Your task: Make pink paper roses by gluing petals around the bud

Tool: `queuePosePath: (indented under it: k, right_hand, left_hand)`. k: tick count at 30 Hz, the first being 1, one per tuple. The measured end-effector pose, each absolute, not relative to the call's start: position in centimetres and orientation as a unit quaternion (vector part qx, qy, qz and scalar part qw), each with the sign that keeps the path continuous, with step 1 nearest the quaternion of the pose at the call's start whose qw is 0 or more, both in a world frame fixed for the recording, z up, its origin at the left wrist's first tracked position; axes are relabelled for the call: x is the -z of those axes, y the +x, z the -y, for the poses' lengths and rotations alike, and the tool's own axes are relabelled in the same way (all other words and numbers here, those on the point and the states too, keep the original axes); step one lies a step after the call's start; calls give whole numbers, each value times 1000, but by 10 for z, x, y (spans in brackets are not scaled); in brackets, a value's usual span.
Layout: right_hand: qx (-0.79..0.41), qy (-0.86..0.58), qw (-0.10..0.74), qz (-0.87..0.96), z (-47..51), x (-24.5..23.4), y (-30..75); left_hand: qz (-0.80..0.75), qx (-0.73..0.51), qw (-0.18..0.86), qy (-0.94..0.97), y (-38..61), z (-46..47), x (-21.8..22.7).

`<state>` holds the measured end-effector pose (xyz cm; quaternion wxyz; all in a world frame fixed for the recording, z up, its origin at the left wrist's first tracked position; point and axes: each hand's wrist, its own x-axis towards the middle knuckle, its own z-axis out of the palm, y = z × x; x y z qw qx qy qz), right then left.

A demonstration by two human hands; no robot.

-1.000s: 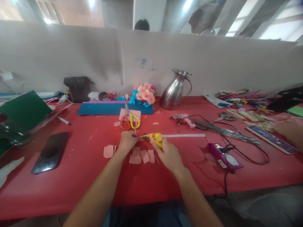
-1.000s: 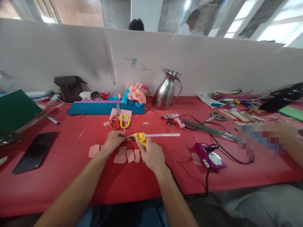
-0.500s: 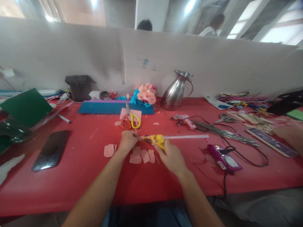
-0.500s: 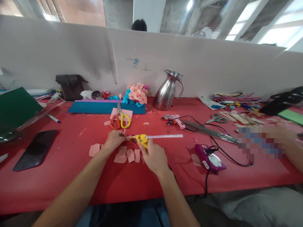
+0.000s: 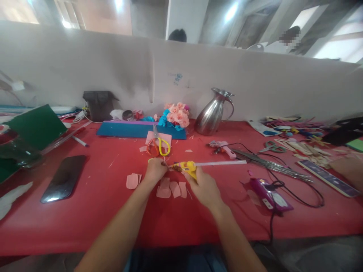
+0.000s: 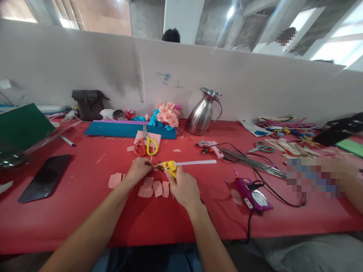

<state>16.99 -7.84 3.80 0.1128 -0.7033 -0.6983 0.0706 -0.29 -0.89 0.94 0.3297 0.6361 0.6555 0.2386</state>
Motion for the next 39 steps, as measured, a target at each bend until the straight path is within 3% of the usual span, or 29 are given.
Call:
queuePosePath:
  k: [24,31,34,39]
  right_hand:
    - [-78,-721,107,680,90,-46,172]
    - [-172,-679,239,673,80,-41,206]
    - [-196,-680,282,648,62,-36,233]
    - [-88,-799,167,571,38,-43,269]
  left_hand:
    - [-653,-257,343,624,-3,9,-9]
    - [-647,-282,375,601,-3,8,-5]
    - [-620,-350,426,558,-3,9,-6]
    - [-530,-461,567,430,-3,11,-18]
